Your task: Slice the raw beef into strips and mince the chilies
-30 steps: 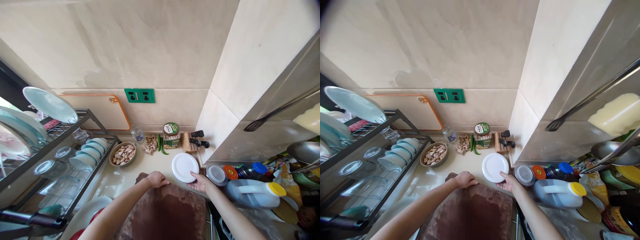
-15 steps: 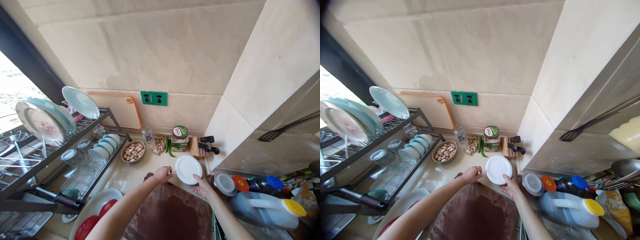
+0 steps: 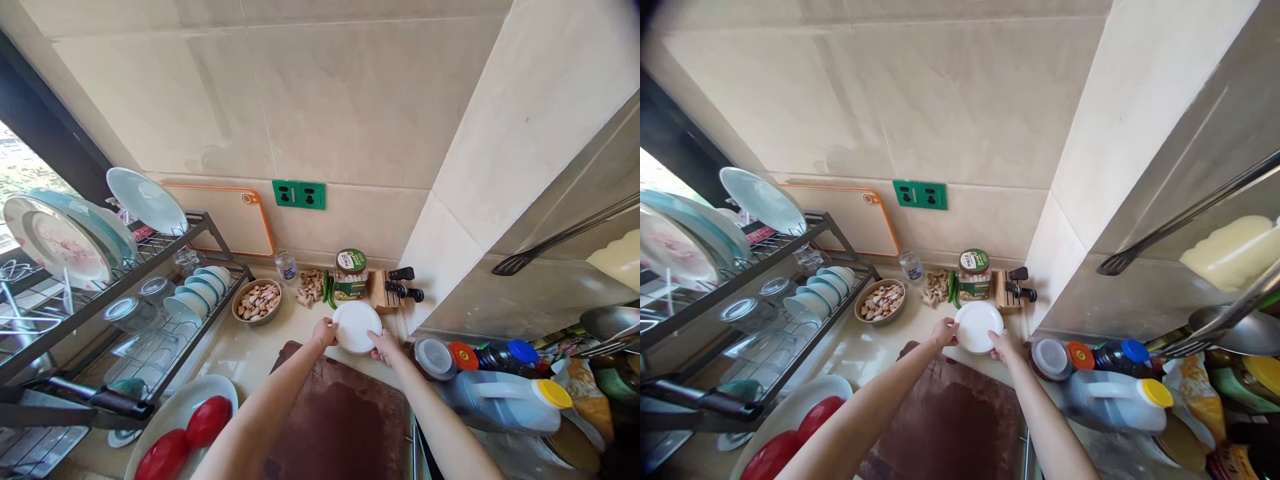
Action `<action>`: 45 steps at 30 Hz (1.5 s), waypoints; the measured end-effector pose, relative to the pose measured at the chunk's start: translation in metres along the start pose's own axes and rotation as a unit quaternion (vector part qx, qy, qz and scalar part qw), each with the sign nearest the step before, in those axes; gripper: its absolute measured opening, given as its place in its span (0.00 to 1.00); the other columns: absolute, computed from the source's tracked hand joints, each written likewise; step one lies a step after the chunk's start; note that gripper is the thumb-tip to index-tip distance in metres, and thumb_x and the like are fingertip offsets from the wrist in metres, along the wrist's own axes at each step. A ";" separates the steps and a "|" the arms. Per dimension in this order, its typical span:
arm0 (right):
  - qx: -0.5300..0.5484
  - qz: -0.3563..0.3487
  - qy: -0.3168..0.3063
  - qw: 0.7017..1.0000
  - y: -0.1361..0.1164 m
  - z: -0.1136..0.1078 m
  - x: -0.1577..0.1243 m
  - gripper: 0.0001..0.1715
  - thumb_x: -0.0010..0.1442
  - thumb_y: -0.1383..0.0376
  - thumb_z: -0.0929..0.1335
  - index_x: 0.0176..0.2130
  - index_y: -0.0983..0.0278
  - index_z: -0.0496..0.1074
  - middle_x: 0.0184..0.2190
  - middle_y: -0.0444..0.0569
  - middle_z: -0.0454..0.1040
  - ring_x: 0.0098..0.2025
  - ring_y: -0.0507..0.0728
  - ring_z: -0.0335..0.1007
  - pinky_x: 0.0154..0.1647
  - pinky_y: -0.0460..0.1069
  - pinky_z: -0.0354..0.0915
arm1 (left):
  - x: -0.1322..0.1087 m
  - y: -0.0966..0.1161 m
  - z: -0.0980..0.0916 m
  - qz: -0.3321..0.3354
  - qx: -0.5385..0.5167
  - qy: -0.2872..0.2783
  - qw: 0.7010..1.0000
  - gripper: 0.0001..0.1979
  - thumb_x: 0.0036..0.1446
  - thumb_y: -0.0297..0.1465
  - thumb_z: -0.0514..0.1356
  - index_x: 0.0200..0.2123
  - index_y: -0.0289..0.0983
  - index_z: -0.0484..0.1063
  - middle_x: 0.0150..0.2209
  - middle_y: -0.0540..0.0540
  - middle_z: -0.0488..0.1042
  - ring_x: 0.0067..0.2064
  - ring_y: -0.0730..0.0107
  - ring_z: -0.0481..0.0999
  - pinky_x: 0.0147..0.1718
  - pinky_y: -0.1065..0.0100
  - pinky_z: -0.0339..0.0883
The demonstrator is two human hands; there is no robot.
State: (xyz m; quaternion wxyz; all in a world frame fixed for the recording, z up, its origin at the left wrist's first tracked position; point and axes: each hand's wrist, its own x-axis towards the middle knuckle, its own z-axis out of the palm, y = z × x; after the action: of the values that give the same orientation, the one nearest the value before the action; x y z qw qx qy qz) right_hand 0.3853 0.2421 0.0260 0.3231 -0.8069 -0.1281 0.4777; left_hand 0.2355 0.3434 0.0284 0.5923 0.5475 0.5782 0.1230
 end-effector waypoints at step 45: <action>0.025 -0.087 -0.002 0.996 0.028 0.002 0.022 0.24 0.54 0.66 0.60 0.52 0.63 0.59 0.25 0.46 0.74 0.19 0.51 0.70 0.21 0.44 0.67 | -0.186 -0.096 -0.100 -0.079 -0.413 0.187 0.888 0.29 0.31 0.27 0.70 0.41 0.40 0.65 0.25 0.53 0.74 0.22 0.73 0.73 0.21 0.76 0.67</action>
State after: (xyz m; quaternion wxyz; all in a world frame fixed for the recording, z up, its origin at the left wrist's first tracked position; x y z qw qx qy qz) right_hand 0.3925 0.2331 -0.0078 0.3830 -0.7833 -0.1871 0.4526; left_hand 0.0505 0.2139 0.0818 0.6536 0.1726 0.6165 0.4036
